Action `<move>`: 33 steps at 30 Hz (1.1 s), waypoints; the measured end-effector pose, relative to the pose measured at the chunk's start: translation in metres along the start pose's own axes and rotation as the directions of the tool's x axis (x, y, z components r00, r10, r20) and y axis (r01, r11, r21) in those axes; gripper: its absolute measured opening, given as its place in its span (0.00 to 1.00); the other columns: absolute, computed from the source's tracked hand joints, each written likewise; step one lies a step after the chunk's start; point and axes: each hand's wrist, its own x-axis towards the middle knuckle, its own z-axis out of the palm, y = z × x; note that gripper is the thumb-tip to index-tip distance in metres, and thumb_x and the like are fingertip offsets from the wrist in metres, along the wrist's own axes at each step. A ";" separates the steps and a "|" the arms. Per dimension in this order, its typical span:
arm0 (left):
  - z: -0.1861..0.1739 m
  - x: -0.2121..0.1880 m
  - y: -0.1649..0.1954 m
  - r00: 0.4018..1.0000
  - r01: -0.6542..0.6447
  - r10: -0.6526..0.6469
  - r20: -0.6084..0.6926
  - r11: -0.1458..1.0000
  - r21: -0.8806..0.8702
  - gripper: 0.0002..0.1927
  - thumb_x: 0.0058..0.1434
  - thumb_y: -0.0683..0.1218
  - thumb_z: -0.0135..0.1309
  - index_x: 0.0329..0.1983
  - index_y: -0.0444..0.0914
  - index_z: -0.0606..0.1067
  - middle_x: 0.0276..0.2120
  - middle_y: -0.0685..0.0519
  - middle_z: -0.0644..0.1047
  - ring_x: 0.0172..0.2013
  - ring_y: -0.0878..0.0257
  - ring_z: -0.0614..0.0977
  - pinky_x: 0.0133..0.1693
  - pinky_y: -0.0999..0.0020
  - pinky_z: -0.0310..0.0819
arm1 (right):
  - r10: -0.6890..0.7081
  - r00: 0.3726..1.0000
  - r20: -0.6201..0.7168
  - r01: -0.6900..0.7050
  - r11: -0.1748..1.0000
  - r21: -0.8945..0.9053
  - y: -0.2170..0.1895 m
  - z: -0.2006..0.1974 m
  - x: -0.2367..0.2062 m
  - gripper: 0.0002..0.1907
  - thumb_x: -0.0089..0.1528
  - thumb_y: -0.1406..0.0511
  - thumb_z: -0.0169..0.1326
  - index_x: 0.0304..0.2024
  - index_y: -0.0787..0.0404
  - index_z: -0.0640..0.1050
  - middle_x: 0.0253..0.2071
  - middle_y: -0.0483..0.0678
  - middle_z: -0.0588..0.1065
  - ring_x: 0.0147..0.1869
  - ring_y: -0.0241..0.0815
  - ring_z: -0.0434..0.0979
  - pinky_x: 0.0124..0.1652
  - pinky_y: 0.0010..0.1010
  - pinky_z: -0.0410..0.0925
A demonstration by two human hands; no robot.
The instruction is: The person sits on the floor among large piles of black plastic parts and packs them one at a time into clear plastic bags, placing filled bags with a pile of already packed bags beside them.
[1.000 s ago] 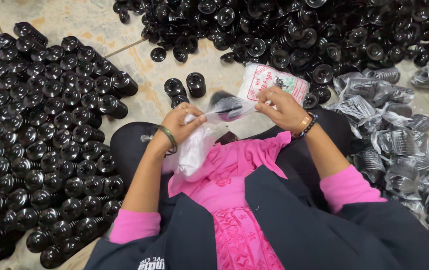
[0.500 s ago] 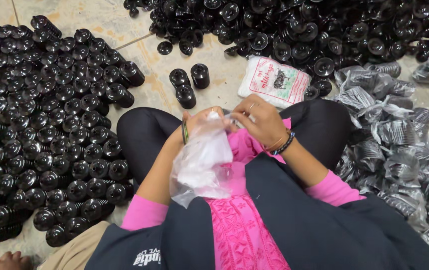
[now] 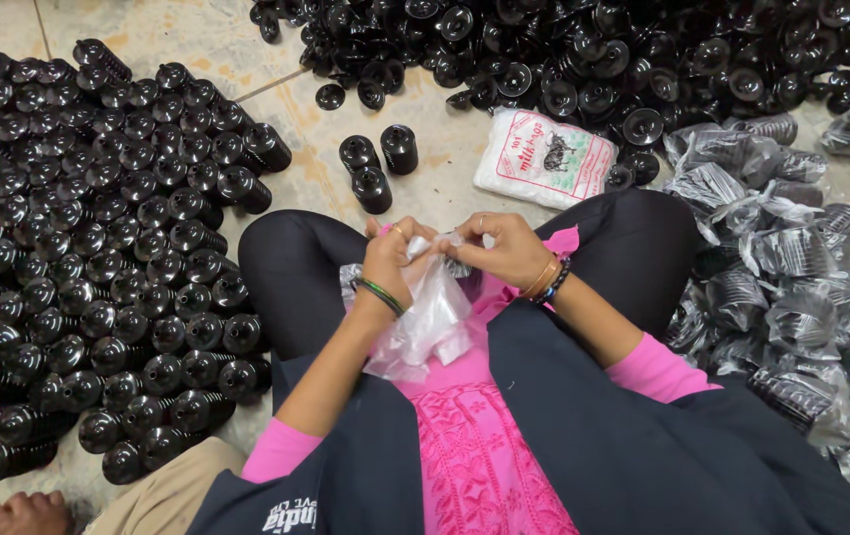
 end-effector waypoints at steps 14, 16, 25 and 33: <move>0.016 0.001 -0.104 0.923 0.376 -0.267 0.277 0.463 -0.803 0.15 0.66 0.51 0.55 0.39 0.34 0.70 0.32 0.45 0.80 0.30 0.60 0.82 0.33 0.66 0.78 | -0.305 0.947 -0.104 0.308 0.951 0.013 -0.005 0.010 -0.005 0.01 0.61 0.71 0.55 0.35 0.63 0.75 0.42 0.47 0.79 0.46 0.39 0.78 0.51 0.33 0.67; 0.011 -0.003 -0.073 0.940 0.340 -0.310 0.142 0.812 -0.474 0.09 0.67 0.43 0.60 0.39 0.33 0.72 0.32 0.45 0.81 0.30 0.61 0.82 0.34 0.69 0.76 | -0.196 0.973 -0.122 0.214 0.963 0.162 0.004 0.013 -0.005 0.02 0.63 0.71 0.54 0.36 0.65 0.75 0.39 0.47 0.78 0.43 0.36 0.78 0.47 0.29 0.71; 0.001 -0.009 0.024 0.986 -0.152 0.164 -0.026 0.957 0.248 0.10 0.62 0.42 0.62 0.40 0.36 0.72 0.39 0.47 0.83 0.39 0.58 0.83 0.46 0.61 0.77 | -0.192 0.971 -0.140 0.186 0.981 -0.056 0.003 0.011 -0.009 0.03 0.64 0.70 0.55 0.36 0.64 0.75 0.36 0.46 0.78 0.42 0.38 0.77 0.46 0.33 0.69; 0.009 0.014 -0.042 0.918 0.387 -0.097 0.384 0.011 -0.922 0.30 0.57 0.65 0.59 0.37 0.33 0.70 0.35 0.43 0.80 0.38 0.53 0.83 0.41 0.58 0.79 | -0.454 0.855 -0.249 0.402 0.886 -0.233 -0.024 0.006 -0.006 0.12 0.61 0.70 0.62 0.47 0.63 0.77 0.49 0.51 0.77 0.56 0.48 0.77 0.55 0.36 0.69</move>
